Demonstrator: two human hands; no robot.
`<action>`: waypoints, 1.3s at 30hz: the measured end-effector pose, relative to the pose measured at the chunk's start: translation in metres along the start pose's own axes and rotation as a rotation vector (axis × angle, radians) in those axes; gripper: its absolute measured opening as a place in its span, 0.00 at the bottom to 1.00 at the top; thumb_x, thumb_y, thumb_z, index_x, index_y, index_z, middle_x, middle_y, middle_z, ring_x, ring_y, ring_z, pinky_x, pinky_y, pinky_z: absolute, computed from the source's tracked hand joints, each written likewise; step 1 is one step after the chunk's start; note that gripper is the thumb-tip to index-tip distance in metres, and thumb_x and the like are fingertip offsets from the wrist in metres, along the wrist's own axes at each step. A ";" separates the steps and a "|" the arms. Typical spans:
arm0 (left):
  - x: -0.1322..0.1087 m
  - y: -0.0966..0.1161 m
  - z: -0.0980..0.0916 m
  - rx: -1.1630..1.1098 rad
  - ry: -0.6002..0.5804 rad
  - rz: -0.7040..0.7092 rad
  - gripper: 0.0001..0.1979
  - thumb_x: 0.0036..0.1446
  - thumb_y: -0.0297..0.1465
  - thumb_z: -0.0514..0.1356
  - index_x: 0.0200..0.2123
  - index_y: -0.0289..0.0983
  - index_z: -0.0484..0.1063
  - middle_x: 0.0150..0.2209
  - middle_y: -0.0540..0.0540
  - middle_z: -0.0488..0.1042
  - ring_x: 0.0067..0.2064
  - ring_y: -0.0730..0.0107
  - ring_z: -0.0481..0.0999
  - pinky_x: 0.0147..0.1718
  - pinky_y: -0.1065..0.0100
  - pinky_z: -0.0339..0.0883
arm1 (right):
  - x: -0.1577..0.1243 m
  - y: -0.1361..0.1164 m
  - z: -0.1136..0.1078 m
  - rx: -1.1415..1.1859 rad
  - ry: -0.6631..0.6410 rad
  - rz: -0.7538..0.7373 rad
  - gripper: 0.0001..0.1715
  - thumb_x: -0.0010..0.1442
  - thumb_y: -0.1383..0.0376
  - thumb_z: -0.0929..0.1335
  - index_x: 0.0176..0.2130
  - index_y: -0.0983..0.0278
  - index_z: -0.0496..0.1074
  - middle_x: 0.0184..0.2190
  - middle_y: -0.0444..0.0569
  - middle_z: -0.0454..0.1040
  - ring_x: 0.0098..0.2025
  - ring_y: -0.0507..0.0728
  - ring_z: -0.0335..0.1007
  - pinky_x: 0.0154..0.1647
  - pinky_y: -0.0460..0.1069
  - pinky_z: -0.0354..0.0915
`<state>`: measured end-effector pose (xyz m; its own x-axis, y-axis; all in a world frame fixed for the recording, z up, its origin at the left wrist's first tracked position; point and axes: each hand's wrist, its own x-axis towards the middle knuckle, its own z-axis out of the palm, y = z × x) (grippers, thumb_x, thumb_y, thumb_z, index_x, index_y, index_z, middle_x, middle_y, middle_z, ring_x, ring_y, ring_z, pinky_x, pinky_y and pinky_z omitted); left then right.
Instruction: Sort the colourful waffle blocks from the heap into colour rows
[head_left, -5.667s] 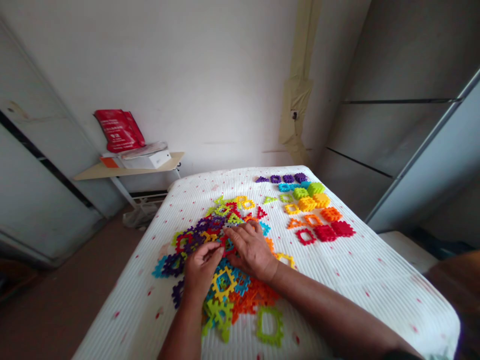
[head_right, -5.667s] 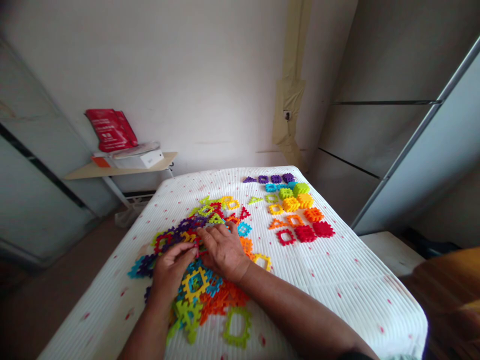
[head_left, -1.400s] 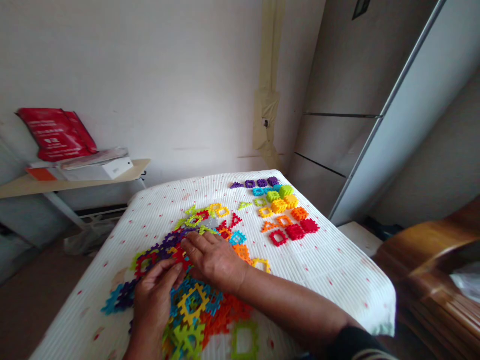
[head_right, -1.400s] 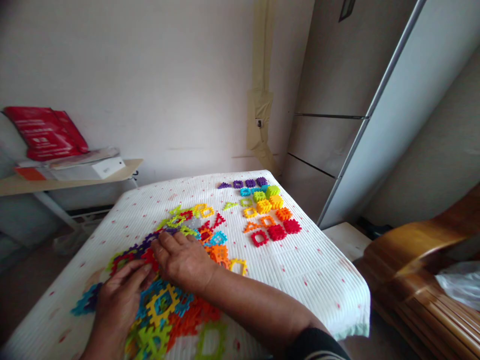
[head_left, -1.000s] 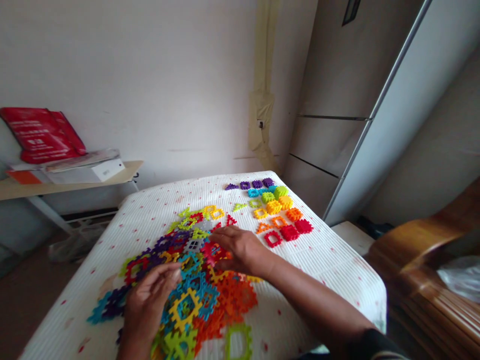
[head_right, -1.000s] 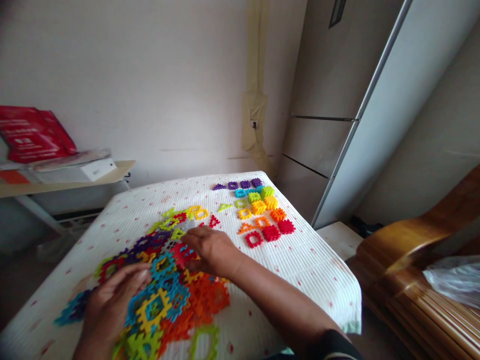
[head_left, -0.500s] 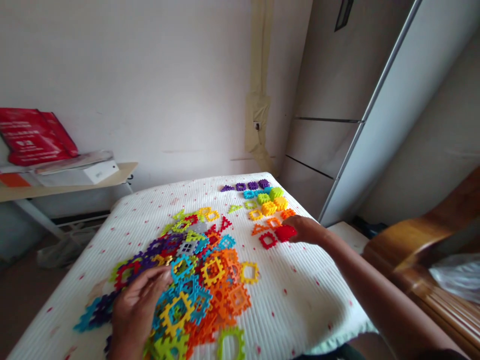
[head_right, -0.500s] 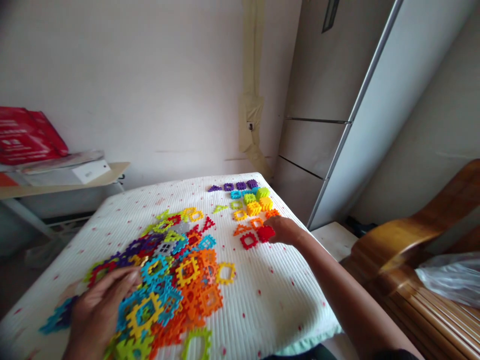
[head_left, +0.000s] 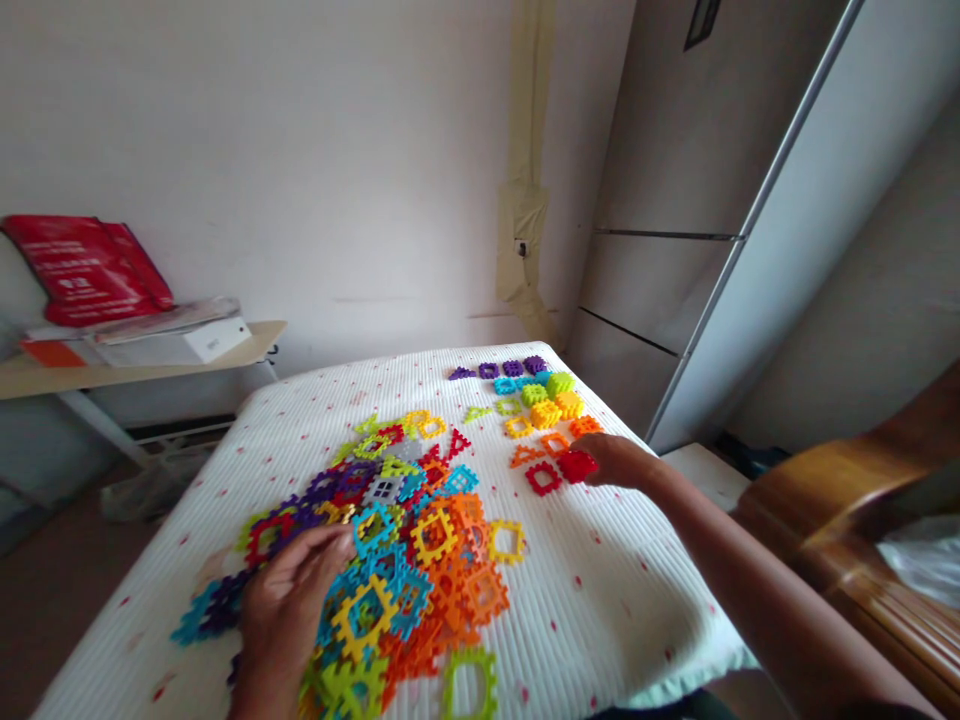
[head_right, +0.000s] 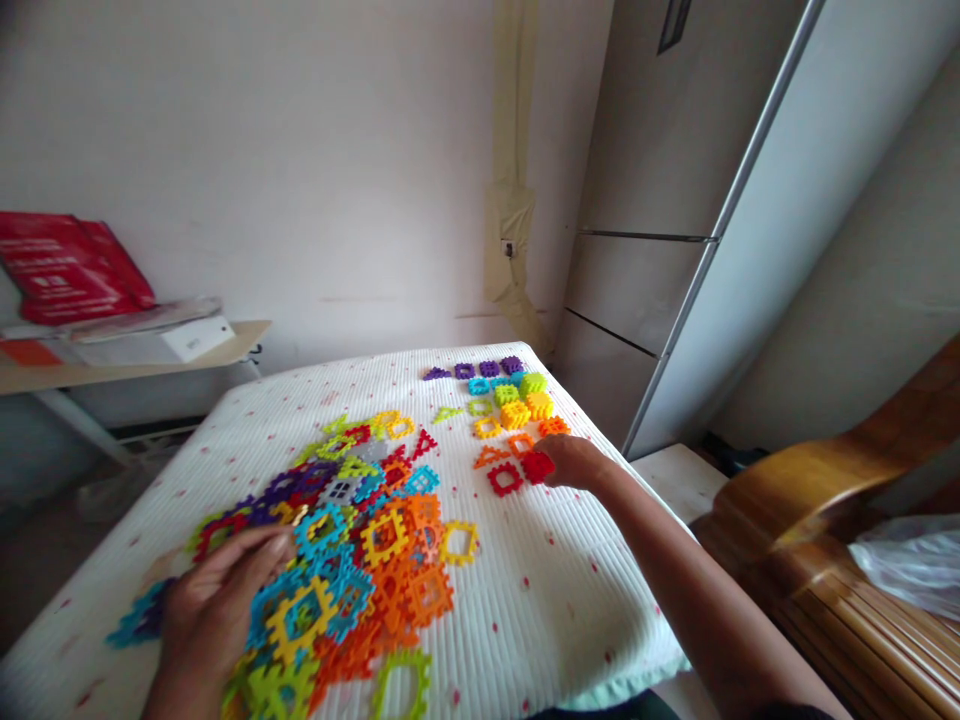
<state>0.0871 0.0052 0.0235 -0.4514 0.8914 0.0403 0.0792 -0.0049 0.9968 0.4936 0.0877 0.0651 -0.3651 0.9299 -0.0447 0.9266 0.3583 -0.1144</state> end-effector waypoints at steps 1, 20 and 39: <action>0.000 0.000 0.000 -0.012 -0.005 0.004 0.19 0.35 0.42 0.66 0.31 0.36 0.74 0.23 0.50 0.74 0.27 0.70 0.73 0.27 0.73 0.68 | 0.000 0.001 0.001 -0.009 -0.018 -0.013 0.21 0.46 0.67 0.69 0.43 0.62 0.72 0.41 0.50 0.74 0.42 0.57 0.69 0.42 0.48 0.62; 0.006 -0.003 0.000 0.016 0.235 0.128 0.17 0.44 0.41 0.61 0.34 0.34 0.73 0.28 0.46 0.76 0.31 0.66 0.74 0.31 0.67 0.68 | 0.115 -0.148 -0.005 0.118 0.248 -0.380 0.18 0.53 0.71 0.65 0.45 0.63 0.71 0.46 0.51 0.72 0.48 0.57 0.66 0.48 0.51 0.62; 0.005 -0.001 -0.003 0.063 0.198 0.159 0.16 0.45 0.40 0.60 0.33 0.35 0.74 0.30 0.44 0.77 0.32 0.64 0.75 0.34 0.64 0.69 | 0.212 -0.209 0.031 0.315 0.063 -0.231 0.28 0.48 0.60 0.71 0.49 0.66 0.68 0.44 0.57 0.72 0.48 0.63 0.65 0.46 0.55 0.61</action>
<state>0.0824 0.0082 0.0227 -0.5934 0.7757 0.2148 0.2152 -0.1043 0.9710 0.2192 0.2077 0.0486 -0.5452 0.8347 0.0775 0.7442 0.5245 -0.4137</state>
